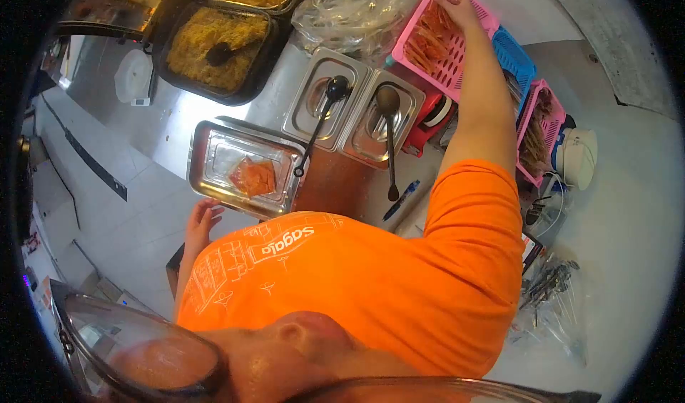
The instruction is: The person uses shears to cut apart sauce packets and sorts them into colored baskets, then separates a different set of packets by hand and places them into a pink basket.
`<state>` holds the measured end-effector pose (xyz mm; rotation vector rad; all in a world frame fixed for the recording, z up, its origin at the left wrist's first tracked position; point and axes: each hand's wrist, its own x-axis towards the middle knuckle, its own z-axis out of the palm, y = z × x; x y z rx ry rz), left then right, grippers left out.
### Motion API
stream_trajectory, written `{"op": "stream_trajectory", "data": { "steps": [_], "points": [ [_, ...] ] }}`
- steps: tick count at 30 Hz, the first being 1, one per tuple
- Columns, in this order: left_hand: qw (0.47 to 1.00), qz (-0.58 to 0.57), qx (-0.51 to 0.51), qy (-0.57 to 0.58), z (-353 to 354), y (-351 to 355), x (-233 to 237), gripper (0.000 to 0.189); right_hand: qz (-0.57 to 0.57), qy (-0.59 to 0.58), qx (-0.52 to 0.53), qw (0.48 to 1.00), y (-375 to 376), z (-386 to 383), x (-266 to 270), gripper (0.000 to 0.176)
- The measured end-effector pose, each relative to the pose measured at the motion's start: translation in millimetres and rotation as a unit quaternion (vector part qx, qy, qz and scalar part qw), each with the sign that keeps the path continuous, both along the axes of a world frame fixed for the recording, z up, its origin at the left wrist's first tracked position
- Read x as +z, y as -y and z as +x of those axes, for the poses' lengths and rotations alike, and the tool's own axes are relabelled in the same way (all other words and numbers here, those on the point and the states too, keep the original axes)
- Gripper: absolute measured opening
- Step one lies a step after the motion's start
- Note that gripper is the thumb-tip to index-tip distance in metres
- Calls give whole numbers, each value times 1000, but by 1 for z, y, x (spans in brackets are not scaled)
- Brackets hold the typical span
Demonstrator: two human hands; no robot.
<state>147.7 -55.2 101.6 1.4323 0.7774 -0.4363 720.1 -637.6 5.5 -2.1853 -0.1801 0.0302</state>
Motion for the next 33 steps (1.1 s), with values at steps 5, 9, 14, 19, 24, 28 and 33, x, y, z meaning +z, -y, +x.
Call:
{"op": "stream_trajectory", "data": {
  "steps": [5, 9, 14, 19, 24, 28, 33],
  "points": [
    [1000, -4, -9, -4, 6, 4, -5, 24, -139, -50, -43, 988, -20, 8, -12, 61],
    [1000, 7, -8, -7, 7, 4, -3, 24, -159, -92, -83, 980, -24, 8, -11, 52],
    [1000, 14, -7, -16, 6, 1, -4, 24, -292, -103, -53, 949, -12, 31, -32, 43],
    [1000, 3, 7, -8, 2, -3, -6, 25, 113, -341, -125, 925, -9, 9, 15, 38],
    [1000, 0, 19, -13, -5, -9, -13, 24, 9, -254, -327, 910, 6, -17, 7, 35],
    [1000, -8, 19, -16, -8, -7, -18, 24, 61, -293, -297, 907, -13, -25, 13, 34],
    [1000, -5, 10, -3, -5, -7, -12, 24, -95, -174, -116, 973, 11, 16, -18, 30]
  ]
}}
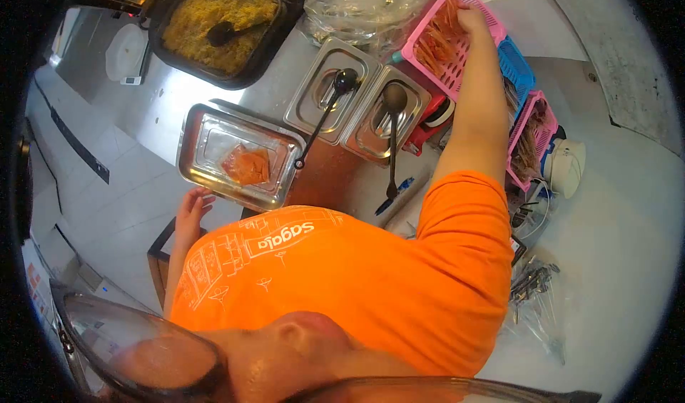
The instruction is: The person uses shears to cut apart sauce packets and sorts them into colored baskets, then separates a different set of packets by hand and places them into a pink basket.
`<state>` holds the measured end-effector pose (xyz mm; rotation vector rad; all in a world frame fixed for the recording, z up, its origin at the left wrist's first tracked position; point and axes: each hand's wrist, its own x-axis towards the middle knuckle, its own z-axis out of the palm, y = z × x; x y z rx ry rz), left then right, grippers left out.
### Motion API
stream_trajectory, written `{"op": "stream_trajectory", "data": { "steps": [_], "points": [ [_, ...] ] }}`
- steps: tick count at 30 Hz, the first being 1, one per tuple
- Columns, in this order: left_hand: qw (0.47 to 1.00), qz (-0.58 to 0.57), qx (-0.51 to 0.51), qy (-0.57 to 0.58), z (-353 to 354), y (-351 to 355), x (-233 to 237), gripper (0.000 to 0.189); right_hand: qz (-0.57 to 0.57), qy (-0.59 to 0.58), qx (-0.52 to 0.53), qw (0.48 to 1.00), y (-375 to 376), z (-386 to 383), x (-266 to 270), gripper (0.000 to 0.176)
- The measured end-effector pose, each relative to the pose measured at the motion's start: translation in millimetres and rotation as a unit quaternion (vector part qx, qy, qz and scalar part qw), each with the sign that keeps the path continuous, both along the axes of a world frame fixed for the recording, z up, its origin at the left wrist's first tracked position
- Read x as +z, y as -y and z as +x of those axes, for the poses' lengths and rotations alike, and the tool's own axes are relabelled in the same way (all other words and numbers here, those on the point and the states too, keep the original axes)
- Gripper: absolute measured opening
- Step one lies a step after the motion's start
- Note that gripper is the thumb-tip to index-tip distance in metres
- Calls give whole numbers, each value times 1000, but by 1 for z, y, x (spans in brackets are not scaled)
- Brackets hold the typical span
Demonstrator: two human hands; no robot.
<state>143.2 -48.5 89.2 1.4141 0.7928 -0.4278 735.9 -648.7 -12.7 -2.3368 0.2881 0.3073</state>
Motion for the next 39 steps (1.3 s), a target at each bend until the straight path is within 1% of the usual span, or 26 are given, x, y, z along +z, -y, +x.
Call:
{"op": "stream_trajectory", "data": {
  "steps": [3, 6, 9, 10, 11, 12, 13, 14, 15, 18, 21, 24, 27, 29, 31, 33, 36, 39],
  "points": [
    [1000, 4, 7, 2, -3, -4, 2, 24, -15, 51, 57, 997, -3, -12, 15, 29],
    [1000, 9, 21, -7, -13, -10, -3, 24, 84, 93, 76, 989, 11, -14, 2, 30],
    [1000, 9, 17, -16, -20, -13, -7, 24, 14, 118, 35, 992, 37, 5, -22, 39],
    [1000, 9, 16, -20, -21, -13, -8, 24, 15, 28, -33, 999, 39, 4, -20, 45],
    [1000, 10, 16, -22, -21, -12, -8, 24, 16, -61, -99, 993, 33, 5, -9, 51],
    [1000, 7, 16, -20, -20, -11, -7, 24, 24, -99, -145, 984, 26, 3, -1, 57],
    [1000, 4, 15, -18, -19, -9, -4, 24, 32, -136, -192, 971, 16, 0, 10, 62],
    [1000, 1, 13, -17, -18, -8, -2, 24, 47, -124, -222, 966, -16, -29, 32, 67],
    [1000, 1, 10, -17, -20, -8, -4, 23, 63, -110, -252, 959, -32, -45, 44, 71],
    [1000, 5, 7, -17, -21, -9, -9, 23, 52, -128, -192, 972, -28, -33, 30, 77],
    [1000, 9, 9, -25, -17, -6, -2, 23, 208, -184, -190, 942, -17, -22, 30, 63],
    [1000, 6, 10, -27, -18, -9, -1, 23, 272, -153, -170, 935, -18, -30, 51, 52],
    [999, 2, 19, -32, -23, -12, -6, 23, 233, -118, -29, 965, -32, -59, 78, 57],
    [999, 1, 19, -34, -24, -12, -9, 23, 195, -108, 20, 975, -30, -69, 82, 55],
    [999, -1, 8, -34, -24, -11, -12, 23, 147, -101, 65, 982, -18, -67, 74, 57],
    [999, -2, 2, -33, -22, -8, -13, 23, 93, -96, 109, 985, 4, -47, 52, 62],
    [1000, -3, 1, -30, -17, -4, -10, 23, -104, -79, 118, 984, -5, -35, 55, 69],
    [1000, -1, 0, -31, -18, -5, -11, 24, -242, 4, 189, 952, 4, -12, 38, 71]
  ]
}}
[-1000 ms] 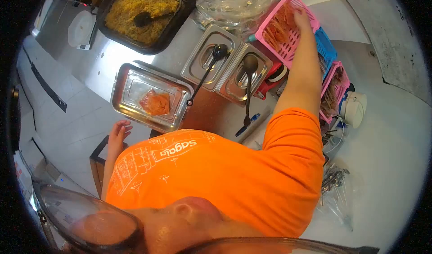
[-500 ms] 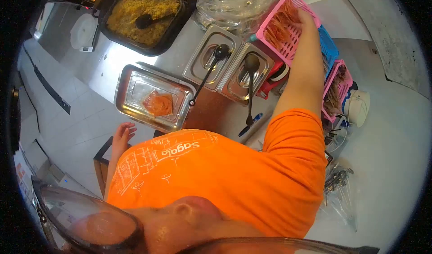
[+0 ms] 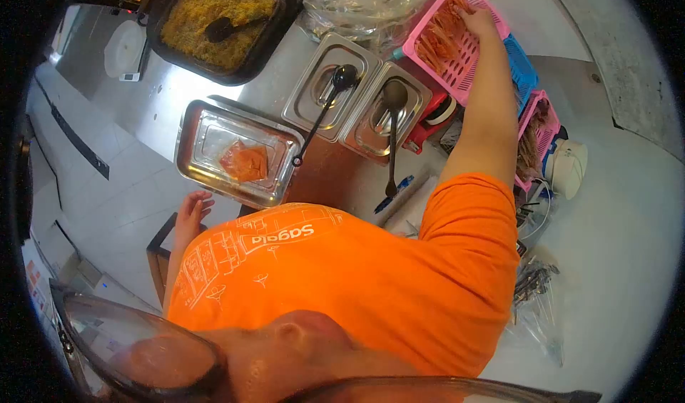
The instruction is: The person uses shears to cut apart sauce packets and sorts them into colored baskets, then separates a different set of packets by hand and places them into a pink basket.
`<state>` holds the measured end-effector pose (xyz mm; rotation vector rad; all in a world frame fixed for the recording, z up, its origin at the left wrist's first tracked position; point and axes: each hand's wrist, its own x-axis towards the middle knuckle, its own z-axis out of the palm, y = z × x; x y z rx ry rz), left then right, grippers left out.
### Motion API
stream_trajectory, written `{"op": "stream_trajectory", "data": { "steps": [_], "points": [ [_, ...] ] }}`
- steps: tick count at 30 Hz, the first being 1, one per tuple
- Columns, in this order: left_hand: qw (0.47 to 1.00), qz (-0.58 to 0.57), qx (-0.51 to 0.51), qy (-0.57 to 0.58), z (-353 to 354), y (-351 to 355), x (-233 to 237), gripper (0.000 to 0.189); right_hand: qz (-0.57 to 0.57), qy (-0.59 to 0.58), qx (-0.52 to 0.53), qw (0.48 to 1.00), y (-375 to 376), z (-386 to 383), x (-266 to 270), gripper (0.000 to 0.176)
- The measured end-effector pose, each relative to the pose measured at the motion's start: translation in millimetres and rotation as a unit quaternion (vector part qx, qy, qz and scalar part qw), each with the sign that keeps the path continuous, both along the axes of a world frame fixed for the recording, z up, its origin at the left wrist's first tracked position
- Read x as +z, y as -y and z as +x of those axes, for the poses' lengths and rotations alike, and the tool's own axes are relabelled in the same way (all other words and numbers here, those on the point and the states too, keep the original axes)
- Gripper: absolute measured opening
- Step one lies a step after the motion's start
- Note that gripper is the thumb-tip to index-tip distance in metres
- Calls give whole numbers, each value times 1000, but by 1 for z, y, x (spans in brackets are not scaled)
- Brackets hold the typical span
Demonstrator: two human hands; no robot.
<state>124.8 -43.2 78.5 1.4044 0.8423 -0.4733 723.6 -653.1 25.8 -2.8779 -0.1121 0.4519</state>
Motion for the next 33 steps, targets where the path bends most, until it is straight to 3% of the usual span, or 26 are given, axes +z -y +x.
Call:
{"op": "stream_trajectory", "data": {
  "steps": [3, 6, 9, 12, 18, 21, 24, 27, 30, 33],
  "points": [
    [1000, 7, 3, -6, -1, -1, 2, 24, -80, 149, 117, 979, 15, 14, -33, 69],
    [1000, 12, 3, -12, -3, 0, 1, 24, -2, 46, 125, 991, -24, -23, 11, 84],
    [1000, 9, -2, -15, -4, 2, -3, 23, -3, 109, 155, 982, -15, -16, -3, 90],
    [1000, 9, -8, -19, 1, 4, 1, 23, -155, 95, 87, 979, -41, -25, 1, 93],
    [1000, 17, -3, -25, 1, 3, -2, 22, -116, 46, 94, 988, -32, -9, -4, 74],
    [999, 20, -3, -27, 1, 2, -2, 23, -15, 97, 95, 991, -10, 6, -10, 57],
    [1000, 13, 5, -27, -5, 0, -3, 23, 40, -92, -12, 995, -20, 0, 35, 46],
    [1000, 10, -1, -26, -4, -1, -3, 23, 83, -159, -39, 983, -20, -2, 39, 48],
    [1000, 15, 0, -25, -3, -1, -6, 23, 89, -165, 41, 981, -8, 0, 19, 54],
    [999, 34, -17, 1, 5, -2, -6, 23, 116, -74, 112, 984, -17, -23, 12, 59]
  ]
}}
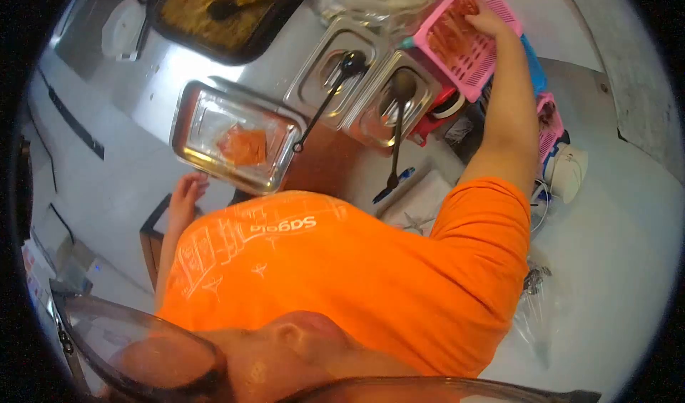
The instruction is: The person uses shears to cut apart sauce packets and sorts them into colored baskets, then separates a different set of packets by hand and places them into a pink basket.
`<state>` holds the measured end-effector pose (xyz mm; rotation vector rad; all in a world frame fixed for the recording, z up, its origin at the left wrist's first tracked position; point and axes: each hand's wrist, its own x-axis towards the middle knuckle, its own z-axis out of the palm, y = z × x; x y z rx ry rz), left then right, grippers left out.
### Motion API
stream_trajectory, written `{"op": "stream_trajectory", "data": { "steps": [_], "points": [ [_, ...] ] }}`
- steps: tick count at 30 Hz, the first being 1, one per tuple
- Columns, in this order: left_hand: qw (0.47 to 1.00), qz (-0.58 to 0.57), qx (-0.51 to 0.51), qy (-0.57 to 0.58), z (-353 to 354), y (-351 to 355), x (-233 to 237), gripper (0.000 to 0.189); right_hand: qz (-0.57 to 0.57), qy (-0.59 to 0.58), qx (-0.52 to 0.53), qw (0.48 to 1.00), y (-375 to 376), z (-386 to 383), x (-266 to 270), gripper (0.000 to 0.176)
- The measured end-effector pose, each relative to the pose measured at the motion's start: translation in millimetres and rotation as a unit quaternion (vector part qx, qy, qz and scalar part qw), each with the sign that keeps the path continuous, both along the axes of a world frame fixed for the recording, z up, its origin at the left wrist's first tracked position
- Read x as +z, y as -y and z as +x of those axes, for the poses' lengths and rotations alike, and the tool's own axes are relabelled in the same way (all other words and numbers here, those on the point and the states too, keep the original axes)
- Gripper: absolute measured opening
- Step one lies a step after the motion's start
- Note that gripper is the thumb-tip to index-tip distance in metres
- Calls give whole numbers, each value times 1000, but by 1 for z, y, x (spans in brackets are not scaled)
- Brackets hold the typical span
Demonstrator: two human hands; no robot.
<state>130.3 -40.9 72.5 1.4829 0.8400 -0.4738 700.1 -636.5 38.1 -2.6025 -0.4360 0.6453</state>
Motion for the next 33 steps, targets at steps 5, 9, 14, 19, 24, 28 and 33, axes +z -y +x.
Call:
{"op": "stream_trajectory", "data": {
  "steps": [5, 9, 14, 19, 24, 28, 33],
  "points": [
    [993, 98, -36, 57, 22, -3, 17, 23, 88, -61, -64, 992, 36, 23, -47, 59],
    [964, 225, -120, 78, 45, 2, 5, 26, 162, -130, -127, 970, -17, 2, -24, 72],
    [877, 376, -245, 170, 78, 39, -10, 46, 169, -97, -169, 966, -23, -1, -18, 86],
    [825, 475, -278, 124, 94, 75, -19, 49, 106, 12, -236, 966, -22, -14, -14, 90],
    [856, 412, -294, 104, 94, 75, -37, 39, 180, 39, -265, 947, 9, -13, -29, 88],
    [888, 314, -333, 43, 103, 73, -18, 36, 78, 201, -297, 930, 14, -35, 7, 74],
    [938, 204, -266, 87, 90, 52, -15, 32, 393, 145, -197, 886, -156, -246, 161, 28]
  ]
}}
